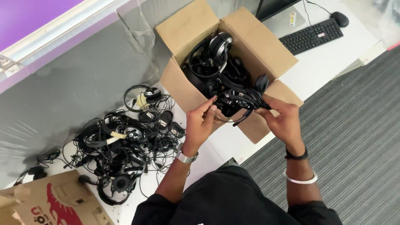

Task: The person picks up tangled headphones from a white surface, untangles the cables, and places them into a cardboard box. They then close the flaps of the box and flatten a second empty cardboard box nearby.

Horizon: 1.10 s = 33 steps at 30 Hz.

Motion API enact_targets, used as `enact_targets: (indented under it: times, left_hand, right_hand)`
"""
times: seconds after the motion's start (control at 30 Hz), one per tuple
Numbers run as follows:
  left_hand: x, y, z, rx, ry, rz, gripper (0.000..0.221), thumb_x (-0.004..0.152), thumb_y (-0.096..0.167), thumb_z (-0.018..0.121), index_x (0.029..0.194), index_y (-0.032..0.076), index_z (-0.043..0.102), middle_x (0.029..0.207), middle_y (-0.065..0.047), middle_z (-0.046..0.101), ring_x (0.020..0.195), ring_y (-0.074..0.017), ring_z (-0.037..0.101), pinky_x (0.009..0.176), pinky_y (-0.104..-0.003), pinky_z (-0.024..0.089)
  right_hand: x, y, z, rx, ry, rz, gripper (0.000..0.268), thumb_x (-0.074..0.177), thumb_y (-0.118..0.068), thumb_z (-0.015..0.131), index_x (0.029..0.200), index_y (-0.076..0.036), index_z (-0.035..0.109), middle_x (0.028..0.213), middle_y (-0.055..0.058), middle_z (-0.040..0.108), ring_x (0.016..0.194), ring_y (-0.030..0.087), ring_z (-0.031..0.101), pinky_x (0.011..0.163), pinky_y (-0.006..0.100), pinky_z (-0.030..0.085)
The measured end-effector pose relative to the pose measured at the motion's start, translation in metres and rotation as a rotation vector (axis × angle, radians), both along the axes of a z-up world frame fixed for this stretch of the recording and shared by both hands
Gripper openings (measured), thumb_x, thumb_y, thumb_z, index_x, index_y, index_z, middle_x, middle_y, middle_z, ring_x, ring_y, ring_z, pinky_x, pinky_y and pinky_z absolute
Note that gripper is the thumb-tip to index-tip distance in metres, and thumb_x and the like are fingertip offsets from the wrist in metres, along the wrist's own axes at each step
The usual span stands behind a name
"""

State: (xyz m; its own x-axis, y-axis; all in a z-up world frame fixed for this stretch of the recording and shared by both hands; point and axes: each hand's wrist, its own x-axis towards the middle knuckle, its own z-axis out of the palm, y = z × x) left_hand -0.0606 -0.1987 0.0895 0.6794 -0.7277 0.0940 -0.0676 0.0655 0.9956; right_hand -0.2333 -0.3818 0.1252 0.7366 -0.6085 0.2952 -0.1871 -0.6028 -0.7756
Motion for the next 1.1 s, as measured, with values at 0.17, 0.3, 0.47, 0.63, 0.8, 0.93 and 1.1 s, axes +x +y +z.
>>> enact_targets:
  times: [0.17, 0.3, 0.47, 0.63, 0.8, 0.93, 1.1]
  left_hand:
    - [0.032, -0.039, -0.012, 0.254, -0.388, 0.165, 0.033, 0.098, 0.012, 0.065, 0.129, -0.001, 0.068, 0.081, -0.014, 0.07, 0.065, -0.0251, 0.068, 0.06, -0.034, 0.056]
    - [0.054, -0.058, -0.044, 0.461, -0.71, 0.206, 0.031, 0.094, 0.017, 0.07, 0.12, 0.001, 0.072, 0.086, -0.016, 0.069, 0.075, -0.0389, 0.068, 0.065, -0.046, 0.052]
    - [0.058, -0.074, -0.069, 0.711, -0.861, 0.147, 0.036, 0.094, 0.02, 0.067, 0.123, -0.002, 0.067, 0.092, -0.016, 0.07, 0.072, -0.034, 0.07, 0.061, -0.044, 0.054]
    - [0.057, -0.077, -0.069, 0.822, -0.974, 0.057, 0.039, 0.095, 0.021, 0.067, 0.126, -0.003, 0.065, 0.096, -0.014, 0.07, 0.074, -0.029, 0.072, 0.061, -0.041, 0.056]
    - [0.042, -0.049, -0.026, 0.456, -0.828, 0.214, 0.034, 0.098, 0.029, 0.069, 0.122, 0.005, 0.071, 0.106, -0.01, 0.071, 0.089, -0.0281, 0.069, 0.076, -0.041, 0.057]
    - [0.019, -0.027, -0.02, 0.383, -1.006, 0.042, 0.059, 0.081, 0.049, 0.075, 0.114, 0.0, 0.07, 0.103, -0.011, 0.07, 0.1, -0.0295, 0.061, 0.089, -0.048, 0.047]
    - [-0.001, -0.023, -0.053, 0.398, -1.25, -0.152, 0.024, 0.081, 0.031, 0.071, 0.088, 0.009, 0.067, 0.092, -0.003, 0.065, 0.108, -0.0216, 0.062, 0.114, -0.062, 0.031]
  right_hand:
    - [0.05, -0.053, -0.013, 0.007, 0.054, 0.137, 0.034, 0.086, -0.009, 0.082, 0.118, -0.003, 0.074, 0.097, 0.017, 0.074, 0.077, 0.022, 0.069, 0.071, 0.033, 0.053]
    - [0.076, -0.077, -0.031, 0.033, 0.246, 0.136, 0.034, 0.083, -0.019, 0.082, 0.115, -0.01, 0.076, 0.084, 0.016, 0.072, 0.06, 0.024, 0.066, 0.059, 0.034, 0.051]
    - [0.092, -0.085, -0.058, -0.076, 0.497, 0.105, 0.033, 0.083, -0.031, 0.081, 0.112, -0.016, 0.08, 0.08, 0.017, 0.072, 0.065, 0.031, 0.068, 0.061, 0.041, 0.052]
    - [0.086, -0.086, -0.074, -0.159, 0.45, 0.133, 0.033, 0.084, -0.035, 0.079, 0.11, -0.015, 0.08, 0.096, 0.013, 0.076, 0.071, 0.031, 0.071, 0.064, 0.042, 0.055]
    - [0.057, -0.071, -0.035, -0.056, 0.235, -0.102, 0.029, 0.089, -0.028, 0.079, 0.113, -0.012, 0.077, 0.113, 0.009, 0.075, 0.083, 0.028, 0.073, 0.075, 0.04, 0.059]
    - [0.026, -0.063, -0.037, -0.457, 0.138, -0.393, 0.023, 0.099, -0.022, 0.081, 0.118, -0.01, 0.075, 0.124, 0.009, 0.075, 0.113, 0.033, 0.07, 0.097, 0.046, 0.057]
    - [0.009, -0.052, -0.049, 0.174, 0.331, -0.592, 0.086, 0.083, -0.028, 0.09, 0.146, 0.007, 0.044, 0.118, 0.023, 0.065, 0.099, 0.031, 0.065, 0.081, 0.045, 0.055]
